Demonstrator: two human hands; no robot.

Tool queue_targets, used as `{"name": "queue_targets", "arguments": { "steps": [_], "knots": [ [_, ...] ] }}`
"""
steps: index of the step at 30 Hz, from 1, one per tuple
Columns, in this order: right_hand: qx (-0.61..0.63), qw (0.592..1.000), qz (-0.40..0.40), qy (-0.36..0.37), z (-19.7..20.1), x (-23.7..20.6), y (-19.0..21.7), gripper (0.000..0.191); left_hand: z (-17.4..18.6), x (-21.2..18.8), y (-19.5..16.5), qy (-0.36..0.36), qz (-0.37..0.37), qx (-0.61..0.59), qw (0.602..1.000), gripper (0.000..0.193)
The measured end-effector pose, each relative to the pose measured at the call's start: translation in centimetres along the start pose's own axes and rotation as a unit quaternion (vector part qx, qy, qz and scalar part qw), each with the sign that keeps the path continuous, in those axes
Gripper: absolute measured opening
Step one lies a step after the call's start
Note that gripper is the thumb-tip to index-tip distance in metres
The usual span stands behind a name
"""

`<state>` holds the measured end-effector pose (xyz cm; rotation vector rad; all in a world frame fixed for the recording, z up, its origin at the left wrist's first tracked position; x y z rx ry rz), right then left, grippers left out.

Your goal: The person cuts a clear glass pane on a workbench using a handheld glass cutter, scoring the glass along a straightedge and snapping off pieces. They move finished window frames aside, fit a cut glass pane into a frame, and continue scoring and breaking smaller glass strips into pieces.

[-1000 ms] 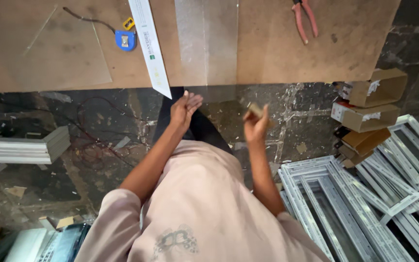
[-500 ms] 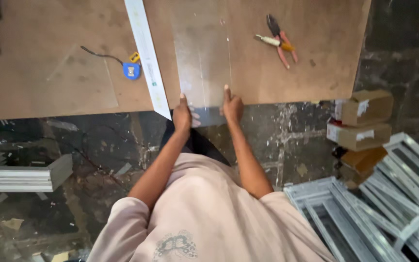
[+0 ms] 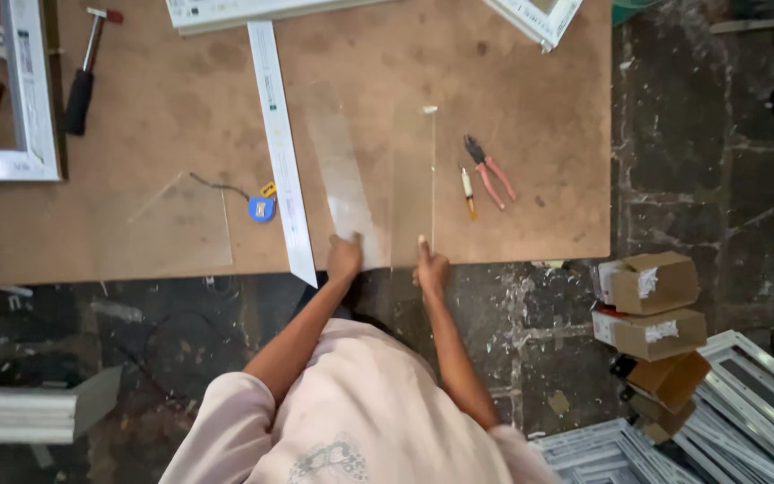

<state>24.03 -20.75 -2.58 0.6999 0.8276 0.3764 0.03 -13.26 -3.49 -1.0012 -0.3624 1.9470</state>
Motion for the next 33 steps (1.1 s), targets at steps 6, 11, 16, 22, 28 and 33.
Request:
{"name": "queue_targets", "arguments": {
  "steps": [6,11,16,22,28,33],
  "knots": [
    [0.147,0.989,0.007,0.004,2.0,-1.7,1.4,0.054,-1.8,-2.7,-1.8,0.193,-0.053,-0.150,0.968,0.081],
    [0.225,0.973,0.052,-0.018,-2.2,-1.4,5.4,0.051,-1.2,-6.7,-2.4,0.492,0.103,-0.551,0.666,0.072],
    [0.117,0.982,0.136,-0.068,-6.4,-0.6,10.3,0.058,-1.3,-2.4,-1.1,0.323,0.078,-0.429,0.840,0.048],
    [0.115,0.989,0.095,0.020,-11.5,1.4,12.9,0.047,3.5,4.3,-4.8,0.189,-0.044,-0.467,0.863,0.041],
    [0.365,0.914,-0.028,0.178,-15.6,9.5,18.1,0.025,9.5,11.0,-6.2,0.264,0.150,-0.501,0.810,0.039],
    [0.369,0.888,0.031,0.274,-19.1,13.3,24.9,0.015,15.4,18.9,-7.4,0.296,0.064,-0.483,0.822,0.034]
  ]
}}
Point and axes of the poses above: each hand's wrist, its own x-axis towards the middle knuckle, its own z-axis out of the back of the hand, y = z × x, the point moved 8 cm from there along x, towards the middle knuckle, and after that the axes turned 4 degrees about -y, right-handed, at the moved point
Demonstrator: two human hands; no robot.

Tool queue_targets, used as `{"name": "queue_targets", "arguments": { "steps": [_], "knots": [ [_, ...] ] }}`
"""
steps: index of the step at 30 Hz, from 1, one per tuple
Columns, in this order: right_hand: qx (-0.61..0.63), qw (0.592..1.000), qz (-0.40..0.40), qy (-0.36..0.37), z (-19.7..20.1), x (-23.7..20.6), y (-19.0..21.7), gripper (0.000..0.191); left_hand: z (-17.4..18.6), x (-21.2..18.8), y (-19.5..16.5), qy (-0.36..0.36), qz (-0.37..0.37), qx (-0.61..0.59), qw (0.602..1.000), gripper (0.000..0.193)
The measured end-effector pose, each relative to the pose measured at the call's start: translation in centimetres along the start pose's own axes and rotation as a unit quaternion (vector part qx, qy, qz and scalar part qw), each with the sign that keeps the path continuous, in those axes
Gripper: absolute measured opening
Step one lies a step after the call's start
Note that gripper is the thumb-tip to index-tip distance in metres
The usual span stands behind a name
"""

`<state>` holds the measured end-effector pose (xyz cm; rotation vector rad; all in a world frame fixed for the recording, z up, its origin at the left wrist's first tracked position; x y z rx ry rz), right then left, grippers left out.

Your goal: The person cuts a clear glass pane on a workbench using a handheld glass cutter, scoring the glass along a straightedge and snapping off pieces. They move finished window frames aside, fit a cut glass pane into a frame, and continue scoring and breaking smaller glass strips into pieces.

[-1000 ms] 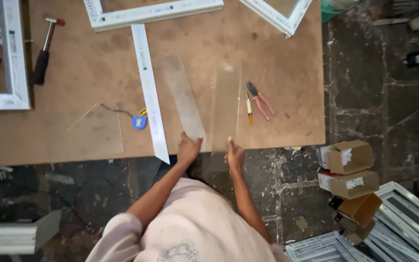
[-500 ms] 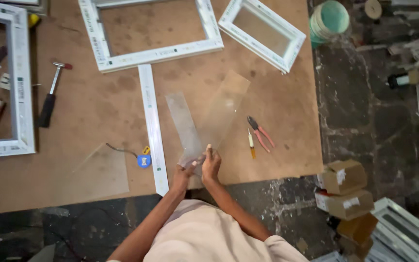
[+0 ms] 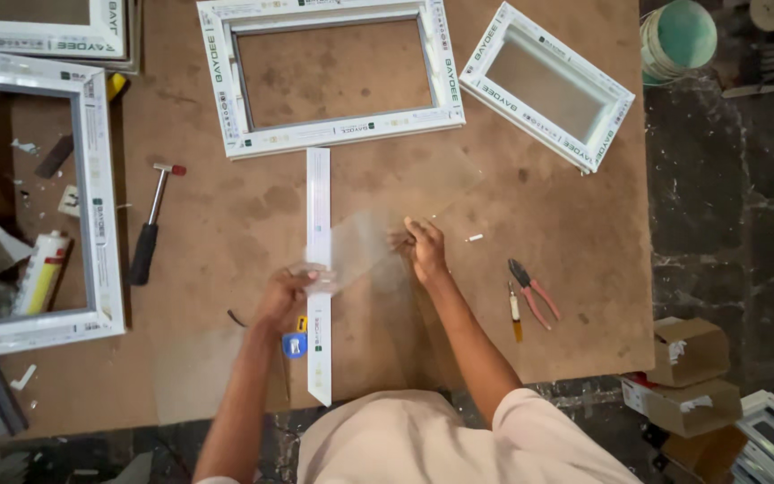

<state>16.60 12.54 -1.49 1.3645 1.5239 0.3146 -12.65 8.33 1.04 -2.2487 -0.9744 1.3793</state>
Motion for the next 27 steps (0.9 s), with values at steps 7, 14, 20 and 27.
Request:
{"name": "queue_targets", "arguments": {
  "steps": [7,14,20,27],
  "knots": [
    [0.023,0.999,-0.007,-0.021,-4.5,6.5,0.4,0.022,4.0,8.5,-4.6,-0.065,-0.048,-0.129,0.988,0.029],
    [-0.003,0.999,-0.013,-0.040,-5.3,9.1,-0.7,0.034,4.8,10.7,-5.5,-0.114,-0.096,-0.124,0.981,0.030],
    [0.006,0.999,0.000,-0.041,-5.6,9.8,-1.2,0.033,6.8,12.0,-4.8,-0.141,-0.089,-0.083,0.982,0.027],
    [0.004,0.999,0.005,-0.052,-6.3,10.0,-1.2,0.035,7.2,12.9,-5.8,-0.132,-0.105,-0.068,0.983,0.021]
  ]
}}
Point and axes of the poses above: each hand's wrist, its own x-axis towards the middle knuckle, its own z-axis out of the back of the hand, y = z × x, the point moved 8 cm from there along x, towards the middle knuckle, and after that the axes turned 4 degrees about -y, right-handed, at the moved point
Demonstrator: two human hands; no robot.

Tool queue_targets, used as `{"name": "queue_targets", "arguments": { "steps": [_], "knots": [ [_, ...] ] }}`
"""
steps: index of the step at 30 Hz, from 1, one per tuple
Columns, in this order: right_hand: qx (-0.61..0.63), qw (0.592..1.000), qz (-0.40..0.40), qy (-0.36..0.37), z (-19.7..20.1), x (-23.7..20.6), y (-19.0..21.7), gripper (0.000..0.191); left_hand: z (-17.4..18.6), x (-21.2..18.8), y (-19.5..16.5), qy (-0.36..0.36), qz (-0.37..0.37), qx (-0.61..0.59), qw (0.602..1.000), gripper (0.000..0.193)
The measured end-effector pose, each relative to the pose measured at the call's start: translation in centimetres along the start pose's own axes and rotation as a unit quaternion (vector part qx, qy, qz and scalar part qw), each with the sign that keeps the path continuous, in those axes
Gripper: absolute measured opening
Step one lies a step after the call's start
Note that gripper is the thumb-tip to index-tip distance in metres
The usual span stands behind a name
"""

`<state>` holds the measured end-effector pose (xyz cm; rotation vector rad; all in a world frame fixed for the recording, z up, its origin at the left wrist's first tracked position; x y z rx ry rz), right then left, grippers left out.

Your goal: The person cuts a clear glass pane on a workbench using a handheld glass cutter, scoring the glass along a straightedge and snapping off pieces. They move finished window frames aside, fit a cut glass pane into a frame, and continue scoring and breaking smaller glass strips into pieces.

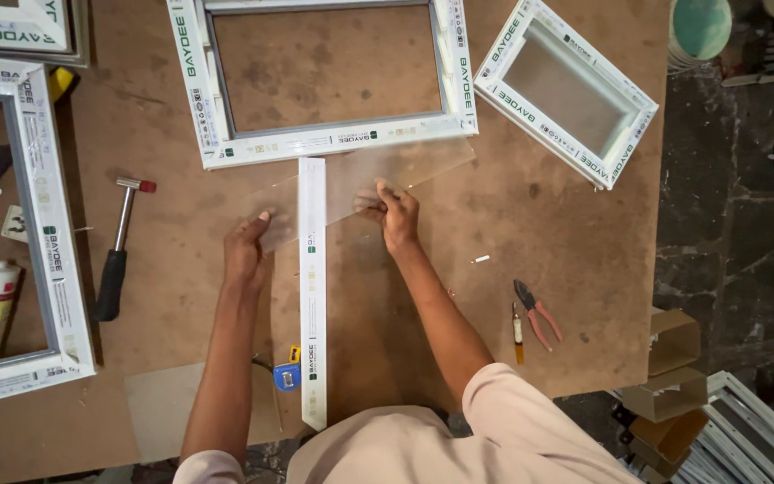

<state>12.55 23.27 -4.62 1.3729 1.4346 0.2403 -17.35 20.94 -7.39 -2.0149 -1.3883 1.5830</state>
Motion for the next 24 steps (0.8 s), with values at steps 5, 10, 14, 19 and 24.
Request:
{"name": "queue_targets", "arguments": {
  "steps": [5,10,14,19,24],
  "knots": [
    [0.005,1.000,0.002,-0.020,0.5,0.8,-0.2,0.034,-2.0,0.3,-1.1,0.025,0.011,-0.037,0.999,0.023],
    [0.034,0.999,0.008,-0.028,-0.6,2.2,-0.5,0.031,-3.0,2.4,-2.5,0.009,0.009,-0.072,0.997,0.026],
    [0.046,0.998,0.010,-0.051,-2.6,3.3,-0.6,0.029,-3.3,3.3,-4.0,-0.029,-0.008,-0.110,0.993,0.028],
    [0.057,0.996,0.010,-0.074,-3.9,4.9,-0.2,0.027,-4.5,3.4,-5.7,-0.024,-0.038,-0.139,0.989,0.027],
    [0.061,0.996,0.017,-0.071,-4.3,5.6,-0.2,0.025,-4.9,4.2,-6.7,-0.016,-0.052,-0.113,0.992,0.024]
  ]
}}
Point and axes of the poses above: each hand's wrist, its own x-axis towards the middle knuckle, its own z-axis out of the back of the hand, y = z × x, the point moved 8 cm from there along x, towards the middle knuckle, and after that the axes turned 4 degrees about -y, right-handed, at the moved point
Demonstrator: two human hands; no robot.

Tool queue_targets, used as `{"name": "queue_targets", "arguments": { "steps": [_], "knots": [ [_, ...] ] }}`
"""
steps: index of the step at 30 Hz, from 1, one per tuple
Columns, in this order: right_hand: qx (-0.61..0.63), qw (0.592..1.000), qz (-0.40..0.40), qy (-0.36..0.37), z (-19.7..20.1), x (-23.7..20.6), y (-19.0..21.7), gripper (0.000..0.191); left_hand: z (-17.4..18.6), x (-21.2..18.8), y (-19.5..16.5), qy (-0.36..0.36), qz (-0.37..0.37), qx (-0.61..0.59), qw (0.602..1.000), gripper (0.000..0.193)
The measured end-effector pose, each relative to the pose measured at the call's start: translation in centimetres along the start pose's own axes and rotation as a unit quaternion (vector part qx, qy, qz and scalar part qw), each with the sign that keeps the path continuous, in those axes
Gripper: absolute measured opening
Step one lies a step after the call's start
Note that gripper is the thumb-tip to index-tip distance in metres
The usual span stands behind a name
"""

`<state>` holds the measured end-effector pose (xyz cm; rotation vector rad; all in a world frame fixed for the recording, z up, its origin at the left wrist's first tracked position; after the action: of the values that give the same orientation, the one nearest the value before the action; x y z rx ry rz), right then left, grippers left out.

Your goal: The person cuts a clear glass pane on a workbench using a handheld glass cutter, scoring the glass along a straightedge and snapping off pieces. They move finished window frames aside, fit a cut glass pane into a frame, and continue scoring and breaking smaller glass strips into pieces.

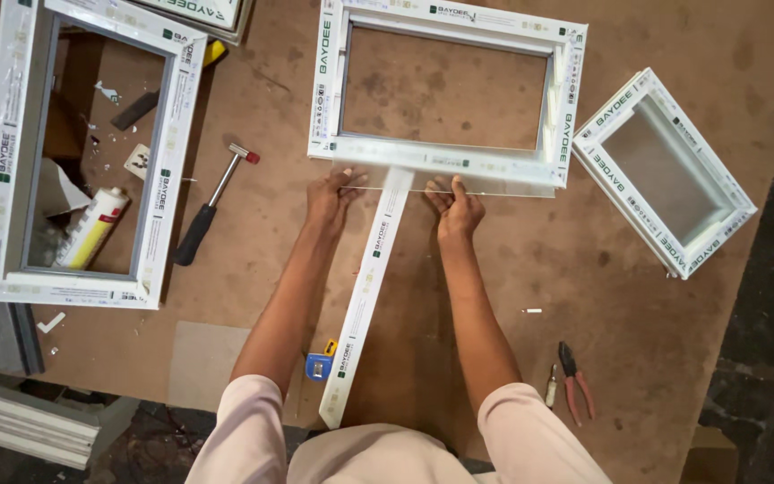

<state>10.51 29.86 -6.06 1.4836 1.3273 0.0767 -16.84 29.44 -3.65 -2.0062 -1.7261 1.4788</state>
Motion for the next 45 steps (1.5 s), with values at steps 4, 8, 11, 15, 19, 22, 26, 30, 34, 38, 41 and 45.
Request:
{"name": "queue_targets", "arguments": {
  "steps": [4,8,11,15,19,22,26,30,34,38,41,45],
  "knots": [
    [0.007,1.000,-0.005,-0.001,-0.1,-0.1,-0.2,0.025,-0.1,0.5,-0.1,-0.007,0.007,0.004,1.000,0.024],
    [0.008,1.000,0.006,0.000,-0.7,0.0,-0.1,0.026,-0.4,1.0,-0.4,-0.018,0.008,0.000,1.000,0.032],
    [0.013,1.000,-0.007,-0.018,-1.2,0.4,-0.3,0.028,-0.6,1.3,-0.6,-0.034,0.007,-0.025,0.999,0.036],
    [-0.037,0.998,-0.035,0.025,-2.0,1.0,-0.1,0.030,-0.6,1.4,-0.3,-0.058,0.000,-0.036,0.998,0.031],
    [-0.090,0.994,-0.055,0.036,-1.0,1.1,0.6,0.036,-0.4,1.7,0.2,-0.071,0.001,-0.031,0.997,0.024],
    [-0.133,0.988,-0.052,0.062,-1.1,1.5,1.0,0.037,-0.4,2.2,0.3,-0.091,0.003,-0.035,0.995,0.023],
    [-0.212,0.973,-0.051,0.070,-2.1,2.8,2.0,0.039,-0.8,2.8,0.1,-0.118,0.000,-0.019,0.993,0.021],
    [-0.257,0.965,-0.054,0.022,-2.2,3.5,3.1,0.041,-1.4,2.9,-0.6,-0.125,-0.021,0.025,0.992,0.016],
    [-0.236,0.971,-0.036,0.008,-2.2,3.2,3.1,0.041,-1.6,3.4,-0.9,-0.131,-0.023,0.048,0.990,0.018],
    [-0.259,0.966,-0.008,-0.002,-2.2,3.4,3.0,0.041,-1.5,4.0,-1.0,-0.141,-0.028,0.072,0.987,0.018],
    [-0.297,0.955,-0.015,-0.020,-1.9,3.9,3.2,0.044,-1.6,4.3,-1.0,-0.139,-0.030,0.100,0.985,0.020],
    [-0.389,0.921,0.031,-0.005,-2.3,4.2,4.5,0.047,-1.7,4.6,-0.9,-0.141,-0.021,0.089,0.986,0.016]
  ]
}}
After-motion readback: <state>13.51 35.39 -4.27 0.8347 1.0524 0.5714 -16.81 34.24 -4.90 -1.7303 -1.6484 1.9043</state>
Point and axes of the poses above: each hand's wrist, its own x-axis towards the middle knuckle, its own z-axis out of the back of the hand, y = z × x, the point moved 8 cm from there along x, towards the middle knuckle, and after that the axes turned 4 degrees about -y, right-handed, at the moved point
